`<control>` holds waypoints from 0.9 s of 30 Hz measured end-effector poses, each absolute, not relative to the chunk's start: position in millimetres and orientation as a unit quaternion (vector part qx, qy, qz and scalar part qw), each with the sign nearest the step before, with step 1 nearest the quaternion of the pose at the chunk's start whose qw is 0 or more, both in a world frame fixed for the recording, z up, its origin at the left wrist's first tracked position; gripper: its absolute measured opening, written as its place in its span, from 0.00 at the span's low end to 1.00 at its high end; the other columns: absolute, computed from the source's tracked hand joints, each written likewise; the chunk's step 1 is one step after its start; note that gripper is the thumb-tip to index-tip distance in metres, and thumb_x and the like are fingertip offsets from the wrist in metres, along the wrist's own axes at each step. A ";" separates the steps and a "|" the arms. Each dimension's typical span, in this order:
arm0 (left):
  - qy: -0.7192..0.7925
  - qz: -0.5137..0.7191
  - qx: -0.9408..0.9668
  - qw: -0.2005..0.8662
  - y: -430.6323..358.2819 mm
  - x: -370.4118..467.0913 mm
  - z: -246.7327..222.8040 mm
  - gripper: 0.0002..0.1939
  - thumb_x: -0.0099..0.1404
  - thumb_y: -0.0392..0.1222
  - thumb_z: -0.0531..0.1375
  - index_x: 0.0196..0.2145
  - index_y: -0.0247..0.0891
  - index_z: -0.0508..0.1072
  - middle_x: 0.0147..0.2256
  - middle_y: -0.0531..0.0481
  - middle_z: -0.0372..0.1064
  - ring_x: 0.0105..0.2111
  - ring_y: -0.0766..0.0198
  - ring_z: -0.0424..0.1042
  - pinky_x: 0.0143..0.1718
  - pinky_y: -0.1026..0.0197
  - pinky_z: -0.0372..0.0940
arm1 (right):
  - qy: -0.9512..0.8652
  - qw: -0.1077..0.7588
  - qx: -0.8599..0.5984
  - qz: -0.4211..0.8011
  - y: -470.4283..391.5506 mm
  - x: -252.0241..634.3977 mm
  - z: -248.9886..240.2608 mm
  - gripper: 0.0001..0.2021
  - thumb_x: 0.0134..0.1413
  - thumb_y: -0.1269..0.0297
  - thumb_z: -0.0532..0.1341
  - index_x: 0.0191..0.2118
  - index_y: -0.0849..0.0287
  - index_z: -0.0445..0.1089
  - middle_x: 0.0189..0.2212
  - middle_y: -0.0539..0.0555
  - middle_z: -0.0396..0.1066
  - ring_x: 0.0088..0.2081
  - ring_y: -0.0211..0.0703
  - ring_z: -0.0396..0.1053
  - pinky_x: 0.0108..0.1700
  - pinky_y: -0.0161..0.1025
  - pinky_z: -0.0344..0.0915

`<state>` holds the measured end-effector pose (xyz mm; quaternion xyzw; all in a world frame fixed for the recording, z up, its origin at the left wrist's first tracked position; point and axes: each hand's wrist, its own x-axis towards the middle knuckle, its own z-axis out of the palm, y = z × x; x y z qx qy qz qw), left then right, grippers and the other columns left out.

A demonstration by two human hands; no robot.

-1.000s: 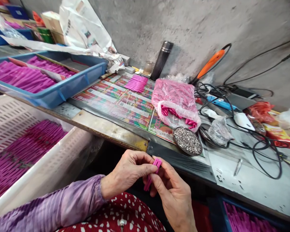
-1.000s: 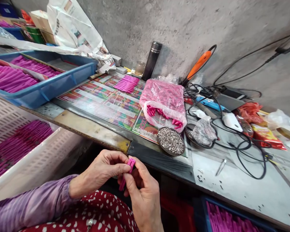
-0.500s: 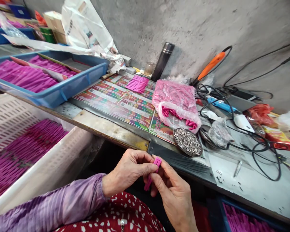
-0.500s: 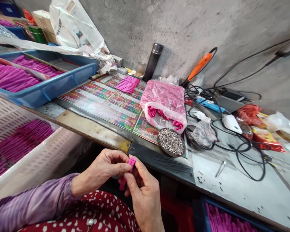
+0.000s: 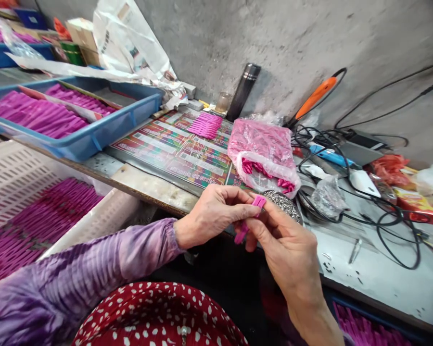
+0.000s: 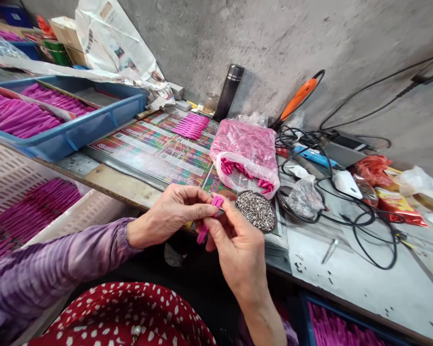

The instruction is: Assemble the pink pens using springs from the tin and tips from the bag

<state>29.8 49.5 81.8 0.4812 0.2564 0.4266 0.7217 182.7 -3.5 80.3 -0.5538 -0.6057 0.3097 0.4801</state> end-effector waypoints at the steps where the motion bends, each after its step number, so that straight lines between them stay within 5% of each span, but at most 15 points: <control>1: 0.254 0.437 0.491 0.710 54.5 31.8 85.1 0.14 0.58 0.45 0.71 0.29 0.31 0.75 0.21 0.52 0.71 0.20 0.71 0.68 0.22 0.69 0.64 | -0.608 0.484 -0.550 0.305 2.2 184.5 83.5 0.17 0.59 0.57 0.67 0.52 0.57 0.77 0.22 0.47 0.73 0.19 0.37 0.67 0.22 0.35 0.69; 17: 0.232 0.484 0.545 0.644 99.4 49.7 106.1 0.16 0.54 0.47 0.72 0.29 0.30 0.76 0.23 0.51 0.71 0.21 0.70 0.68 0.23 0.67 0.65 | -0.620 0.520 -0.512 0.289 48.3 195.2 107.4 0.19 0.56 0.54 0.68 0.49 0.60 0.77 0.19 0.45 0.68 0.17 0.36 0.65 0.20 0.35 0.65; 27: 0.211 0.448 0.562 0.662 85.5 47.0 65.6 0.22 0.55 0.55 0.73 0.31 0.29 0.77 0.22 0.50 0.71 0.19 0.68 0.68 0.23 0.66 0.64 | -0.611 0.544 -0.526 0.233 25.9 191.0 53.1 0.17 0.61 0.60 0.64 0.53 0.58 0.75 0.24 0.47 0.73 0.20 0.37 0.67 0.24 0.37 0.69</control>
